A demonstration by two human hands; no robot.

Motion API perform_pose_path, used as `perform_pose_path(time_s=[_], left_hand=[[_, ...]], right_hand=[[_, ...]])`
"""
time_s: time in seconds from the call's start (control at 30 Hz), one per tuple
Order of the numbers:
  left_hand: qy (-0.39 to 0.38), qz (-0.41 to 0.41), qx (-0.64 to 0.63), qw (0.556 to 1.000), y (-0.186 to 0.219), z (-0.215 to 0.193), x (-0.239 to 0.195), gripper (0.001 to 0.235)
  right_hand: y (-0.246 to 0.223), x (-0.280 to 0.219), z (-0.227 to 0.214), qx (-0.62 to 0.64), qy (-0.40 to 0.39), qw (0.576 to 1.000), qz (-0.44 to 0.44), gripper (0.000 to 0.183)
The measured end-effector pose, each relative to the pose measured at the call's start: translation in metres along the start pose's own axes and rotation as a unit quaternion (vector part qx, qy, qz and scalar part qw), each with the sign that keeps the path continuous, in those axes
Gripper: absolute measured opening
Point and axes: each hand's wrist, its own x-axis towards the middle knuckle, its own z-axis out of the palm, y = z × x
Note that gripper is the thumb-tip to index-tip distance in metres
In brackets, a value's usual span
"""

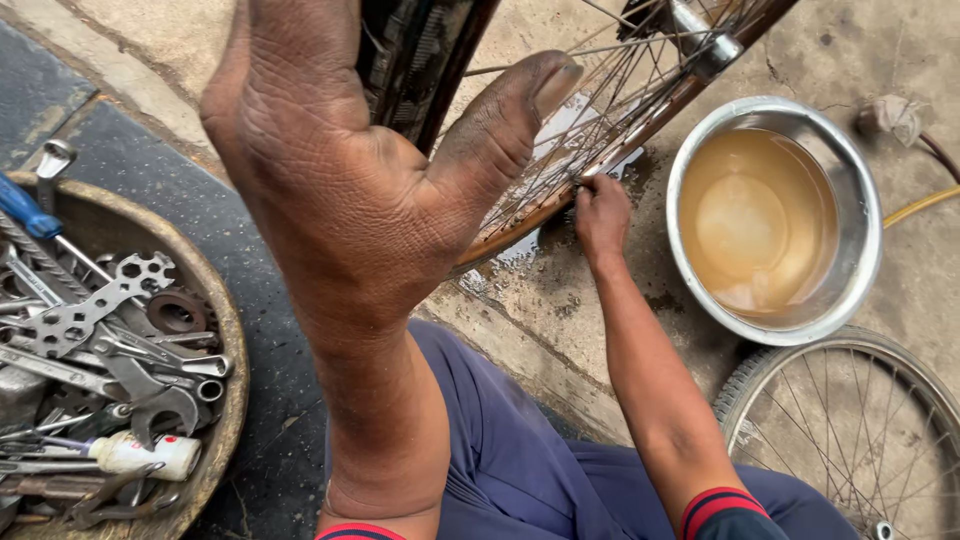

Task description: The person scrubs the rim and spokes of a bicycle wheel using a wire brush and water from a metal bowl. They repeatedly dip the brush into the bowl and scrub different sections of the wheel while holding it upright.

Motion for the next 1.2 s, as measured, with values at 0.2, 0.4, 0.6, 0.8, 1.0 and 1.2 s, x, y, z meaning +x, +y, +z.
perform_pose_path(time_s=[0.2, 0.4, 0.6, 0.8, 1.0, 1.2], left_hand=[[-0.003, 0.045, 0.062, 0.997, -0.009, -0.001, 0.009, 0.058], [0.003, 0.018, 0.039, 0.999, 0.01, 0.002, 0.015, 0.064], [-0.009, 0.03, 0.081, 0.996, 0.005, 0.004, 0.013, 0.065], [0.003, 0.021, 0.078, 0.997, 0.002, 0.001, 0.015, 0.069], [-0.015, 0.049, 0.096, 0.994, -0.004, 0.003, 0.008, 0.069], [-0.006, 0.045, 0.122, 0.991, 0.007, 0.002, 0.023, 0.072]], right_hand=[[0.005, 0.004, 0.008, 0.094, -0.047, 0.994, -0.015, 0.022], [-0.01, -0.004, -0.002, 0.06, -0.015, 0.998, -0.008, 0.02], [0.004, -0.035, 0.009, 0.078, -0.021, 0.988, -0.131, 0.021], [-0.01, -0.003, 0.009, 0.053, -0.077, 0.996, -0.007, 0.022], [-0.003, -0.022, 0.011, -0.017, -0.027, 0.996, -0.082, 0.021], [-0.021, -0.018, 0.006, 0.004, -0.03, 0.995, -0.091, 0.022]])
